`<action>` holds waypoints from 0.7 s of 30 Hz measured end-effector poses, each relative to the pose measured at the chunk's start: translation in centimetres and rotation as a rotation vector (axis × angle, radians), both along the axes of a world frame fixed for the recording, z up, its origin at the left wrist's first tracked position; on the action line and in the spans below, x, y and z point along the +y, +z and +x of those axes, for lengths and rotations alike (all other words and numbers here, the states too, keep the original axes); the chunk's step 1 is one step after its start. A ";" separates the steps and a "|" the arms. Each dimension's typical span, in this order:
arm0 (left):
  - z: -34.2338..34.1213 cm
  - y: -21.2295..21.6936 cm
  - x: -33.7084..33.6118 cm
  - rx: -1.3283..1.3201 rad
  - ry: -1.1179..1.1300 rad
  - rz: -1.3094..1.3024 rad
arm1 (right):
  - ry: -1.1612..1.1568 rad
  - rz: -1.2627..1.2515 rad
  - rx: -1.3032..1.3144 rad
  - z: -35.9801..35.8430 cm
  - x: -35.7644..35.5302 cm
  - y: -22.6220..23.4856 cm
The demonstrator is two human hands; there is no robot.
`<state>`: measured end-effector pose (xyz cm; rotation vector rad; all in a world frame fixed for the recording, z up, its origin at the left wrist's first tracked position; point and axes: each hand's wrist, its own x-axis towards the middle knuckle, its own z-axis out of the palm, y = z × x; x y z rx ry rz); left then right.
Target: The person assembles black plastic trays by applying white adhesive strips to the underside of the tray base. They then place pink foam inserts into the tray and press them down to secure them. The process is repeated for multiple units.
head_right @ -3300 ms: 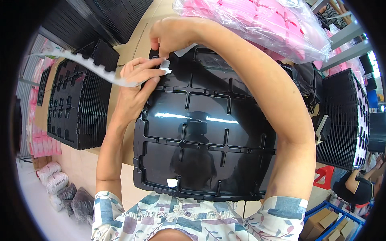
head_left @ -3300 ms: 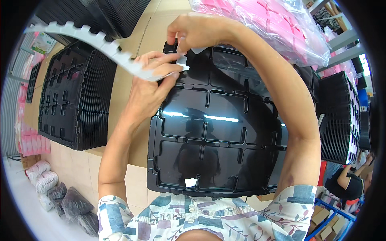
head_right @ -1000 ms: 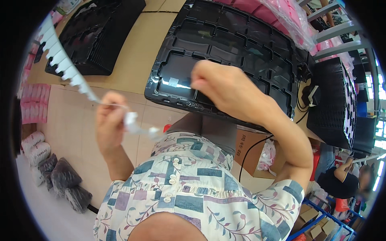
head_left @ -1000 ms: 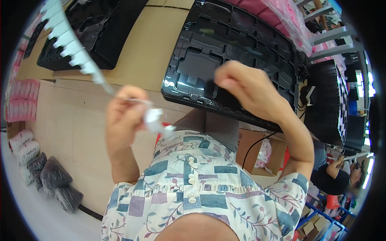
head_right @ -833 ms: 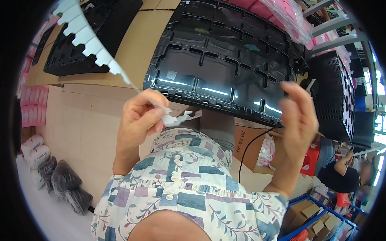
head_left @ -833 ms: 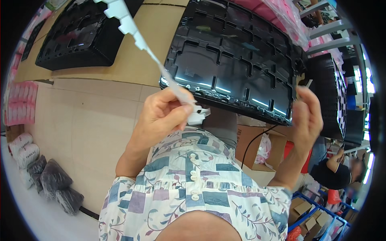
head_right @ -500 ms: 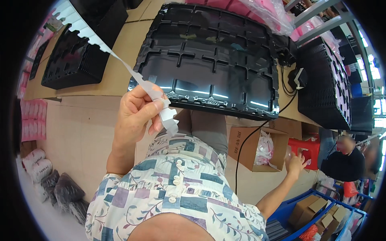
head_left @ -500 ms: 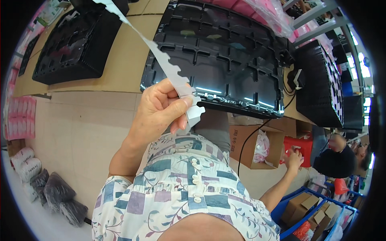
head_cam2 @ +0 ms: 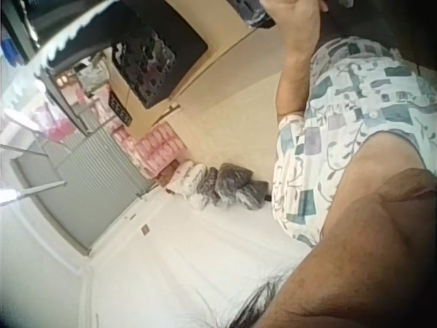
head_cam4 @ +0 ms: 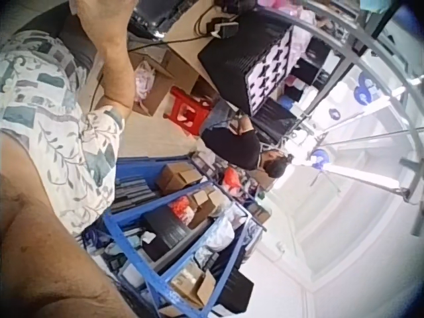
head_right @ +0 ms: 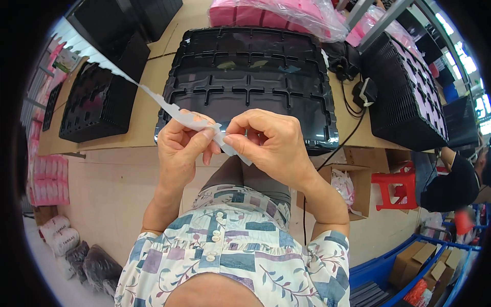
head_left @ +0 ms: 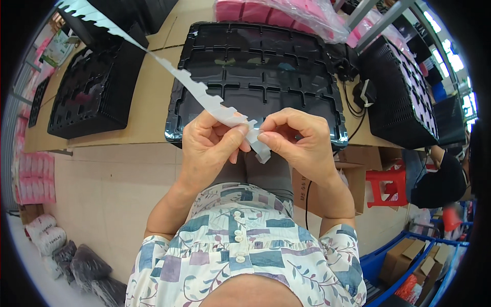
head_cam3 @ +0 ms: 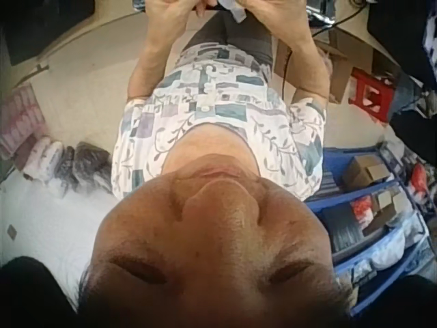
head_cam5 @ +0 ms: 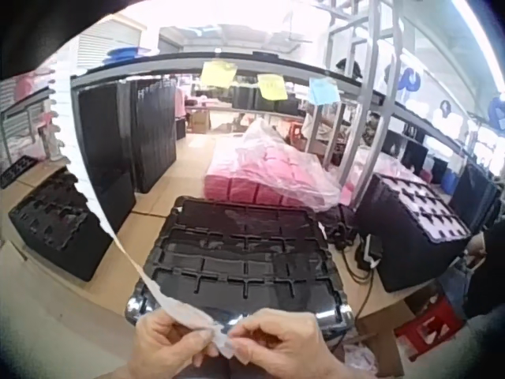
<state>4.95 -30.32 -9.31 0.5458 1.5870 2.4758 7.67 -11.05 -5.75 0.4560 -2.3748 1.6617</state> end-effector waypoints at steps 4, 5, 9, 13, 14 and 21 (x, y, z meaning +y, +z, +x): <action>-0.1 -0.3 0.1 0.002 0.012 0.002 | -0.004 0.053 -0.019 -0.3 -0.4 0.4; -0.1 -0.3 0.0 0.002 0.000 0.000 | -0.010 0.070 0.004 -0.4 -0.4 0.3; -0.5 0.0 0.4 -0.039 -0.046 0.009 | -0.049 0.191 0.063 -0.5 -0.5 0.4; -1.1 0.3 0.7 -0.113 -0.040 -0.062 | -0.081 0.474 0.661 -1.3 -0.7 -1.0; -1.2 0.5 0.9 -0.169 -0.059 -0.022 | -0.072 0.597 0.851 -1.3 -0.7 -1.2; -0.7 0.9 0.5 -0.028 -0.021 -0.156 | 0.033 0.331 0.227 -2.3 4.8 3.7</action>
